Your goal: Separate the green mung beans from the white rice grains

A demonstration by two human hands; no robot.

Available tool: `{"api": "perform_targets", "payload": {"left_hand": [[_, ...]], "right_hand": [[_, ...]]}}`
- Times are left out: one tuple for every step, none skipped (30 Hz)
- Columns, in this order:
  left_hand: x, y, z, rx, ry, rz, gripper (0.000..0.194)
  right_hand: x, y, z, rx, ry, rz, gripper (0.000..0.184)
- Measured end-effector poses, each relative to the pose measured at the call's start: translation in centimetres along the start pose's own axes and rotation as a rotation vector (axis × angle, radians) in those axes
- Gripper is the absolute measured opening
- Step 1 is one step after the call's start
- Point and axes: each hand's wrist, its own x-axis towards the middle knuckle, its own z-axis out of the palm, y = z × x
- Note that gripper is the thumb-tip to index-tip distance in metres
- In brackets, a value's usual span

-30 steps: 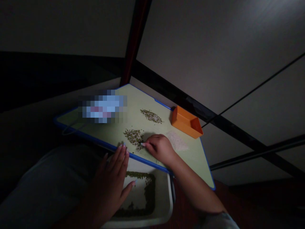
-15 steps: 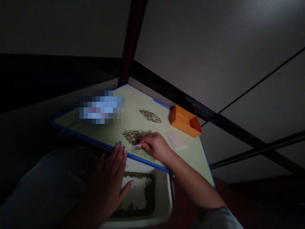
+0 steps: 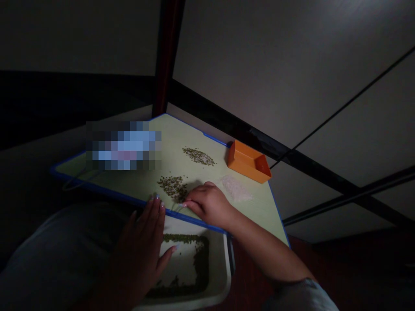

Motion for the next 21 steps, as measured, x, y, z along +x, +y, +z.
{"api": "perform_targets", "payload": {"left_hand": [[0.0, 0.0, 0.0, -0.001, 0.003, 0.006, 0.083], [0.0, 0.0, 0.0, 0.004, 0.007, 0.016, 0.082], [0.0, -0.1, 0.1, 0.018, 0.019, 0.040, 0.079], [0.0, -0.2, 0.1, 0.030, 0.021, 0.056, 0.077], [0.0, -0.2, 0.2, 0.030, 0.014, 0.014, 0.078], [0.0, -0.3, 0.3, 0.042, 0.024, 0.025, 0.078], [-0.1, -0.4, 0.3, 0.062, 0.044, 0.090, 0.077], [-0.1, -0.5, 0.4, 0.078, 0.049, 0.100, 0.077], [-0.1, -0.5, 0.4, 0.088, 0.029, 0.066, 0.077], [-0.1, -0.6, 0.4, 0.111, 0.057, 0.110, 0.076], [-0.1, -0.6, 0.4, 0.127, 0.065, 0.115, 0.075], [-0.1, -0.7, 0.4, 0.139, 0.072, 0.125, 0.075], [-0.1, -0.7, 0.4, 0.147, 0.078, 0.135, 0.074], [-0.1, -0.7, 0.3, 0.150, 0.073, 0.133, 0.075], [-0.1, -0.7, 0.3, 0.151, 0.069, 0.134, 0.075], [-0.1, -0.8, 0.3, 0.151, 0.065, 0.134, 0.075], [-0.1, -0.8, 0.3, 0.151, 0.062, 0.135, 0.076], [-0.1, -0.8, 0.3, 0.150, 0.060, 0.135, 0.076], [-0.1, -0.8, 0.4, 0.148, 0.061, 0.135, 0.076], [-0.1, -0.7, 0.4, 0.143, 0.060, 0.133, 0.076], [-0.1, -0.7, 0.5, 0.136, 0.055, 0.122, 0.076]], "right_hand": [[0.2, -0.3, 0.2, -0.016, -0.003, 0.001, 0.039], [0.5, -0.6, 0.4, -0.030, -0.006, 0.008, 0.039], [0.7, -0.7, 0.6, -0.045, -0.002, 0.023, 0.040], [1.0, -0.8, 0.8, -0.064, 0.001, 0.037, 0.040], [1.2, -0.7, 0.9, -0.083, 0.006, 0.053, 0.040], [1.4, -0.7, 1.0, -0.104, 0.010, 0.069, 0.039], [1.6, -0.5, 1.1, -0.127, 0.012, 0.086, 0.039], [1.7, -0.4, 1.1, -0.150, 0.010, 0.106, 0.039], [1.7, -0.3, 1.1, -0.173, 0.005, 0.128, 0.038], [1.8, -0.2, 1.1, -0.197, -0.002, 0.151, 0.038], [1.7, 0.0, 1.1, -0.221, -0.011, 0.176, 0.038], [1.7, 0.0, 1.0, -0.245, -0.019, 0.201, 0.039], [1.6, 0.1, 0.9, -0.269, -0.027, 0.225, 0.040], [1.5, 0.2, 0.8, -0.293, -0.034, 0.249, 0.040], [1.3, 0.2, 0.6, -0.314, -0.040, 0.271, 0.040], [1.1, 0.3, 0.5, -0.333, -0.048, 0.292, 0.039], [0.9, 0.4, 0.3, -0.346, -0.055, 0.311, 0.038], [0.6, 0.5, 0.2, -0.352, -0.061, 0.326, 0.036], [0.3, 0.7, 0.0, -0.348, -0.065, 0.338, 0.035], [-0.1, 0.9, -0.3, -0.335, -0.065, 0.350, 0.035], [-0.5, 1.2, -0.5, -0.312, -0.063, 0.360, 0.034]]}}
